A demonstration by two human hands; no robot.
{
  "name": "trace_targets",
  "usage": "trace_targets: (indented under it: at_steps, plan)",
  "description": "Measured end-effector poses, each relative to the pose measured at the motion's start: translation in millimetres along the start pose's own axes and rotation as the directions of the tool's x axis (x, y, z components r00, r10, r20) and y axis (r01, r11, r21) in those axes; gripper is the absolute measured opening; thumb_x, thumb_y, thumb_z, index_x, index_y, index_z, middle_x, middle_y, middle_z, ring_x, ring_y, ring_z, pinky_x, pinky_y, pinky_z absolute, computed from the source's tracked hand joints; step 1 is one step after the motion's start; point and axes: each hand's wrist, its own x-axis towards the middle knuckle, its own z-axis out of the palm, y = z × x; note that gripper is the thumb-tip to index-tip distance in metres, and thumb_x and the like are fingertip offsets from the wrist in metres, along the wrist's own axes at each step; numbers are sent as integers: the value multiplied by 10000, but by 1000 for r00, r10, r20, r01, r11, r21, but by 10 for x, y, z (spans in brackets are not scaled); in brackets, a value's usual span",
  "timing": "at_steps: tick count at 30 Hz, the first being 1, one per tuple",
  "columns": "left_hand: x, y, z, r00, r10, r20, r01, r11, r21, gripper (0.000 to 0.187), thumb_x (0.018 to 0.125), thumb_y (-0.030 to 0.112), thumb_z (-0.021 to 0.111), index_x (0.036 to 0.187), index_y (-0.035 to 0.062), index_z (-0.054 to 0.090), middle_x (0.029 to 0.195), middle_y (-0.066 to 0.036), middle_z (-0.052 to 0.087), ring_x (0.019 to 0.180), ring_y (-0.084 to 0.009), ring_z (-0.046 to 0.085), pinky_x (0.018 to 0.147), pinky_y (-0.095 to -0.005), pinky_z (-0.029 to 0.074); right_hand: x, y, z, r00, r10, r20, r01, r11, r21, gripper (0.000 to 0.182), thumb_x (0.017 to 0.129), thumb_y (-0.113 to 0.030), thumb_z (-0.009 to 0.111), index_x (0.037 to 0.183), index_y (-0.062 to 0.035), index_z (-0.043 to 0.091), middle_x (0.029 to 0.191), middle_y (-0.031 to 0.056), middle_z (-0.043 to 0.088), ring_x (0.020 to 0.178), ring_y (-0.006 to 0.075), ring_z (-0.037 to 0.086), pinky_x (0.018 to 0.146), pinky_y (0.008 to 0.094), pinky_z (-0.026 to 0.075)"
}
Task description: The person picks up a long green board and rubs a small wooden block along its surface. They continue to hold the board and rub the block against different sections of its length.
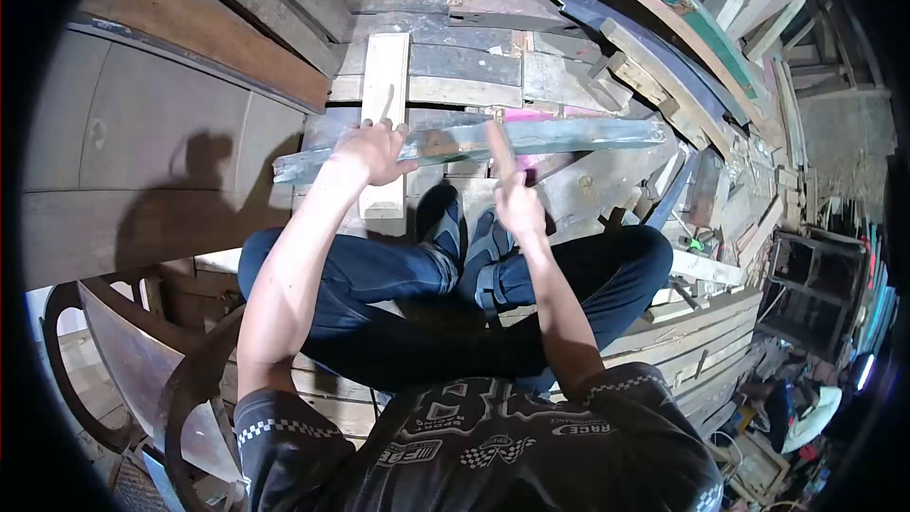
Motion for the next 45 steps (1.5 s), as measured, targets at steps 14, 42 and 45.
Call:
trace_targets:
  at_steps: [14,42,45]
  plan:
    - [211,-196,41,989,52,139,-42,997,-72,743,854,547,617,1353,16,469,1268,-248,567,1218,-366,539,1015,-433,443,210,190,-132,951,265,-161,-232,952,200,423,931,-331,519,1147,11,395,881,333,647,860,503,643,781,559,522]
    - [1557,113,1614,704,-378,-602,84,885,-457,408,942,382,462,857,40,668,854,-193,684,925,-348,631,916,-479,402,267,554,-293,991,-53,-120,60,996,59,428,915,-336,549,1085,28,401,744,340,624,737,515,635,680,588,520]
    - [1560,142,1568,668,-377,-642,96,899,-428,333,886,340,513,836,54,675,799,-178,687,834,-349,649,898,-463,417,516,978,-355,913,113,-391,-104,994,42,364,933,-323,535,1035,9,424,722,316,627,683,487,645,581,552,527]
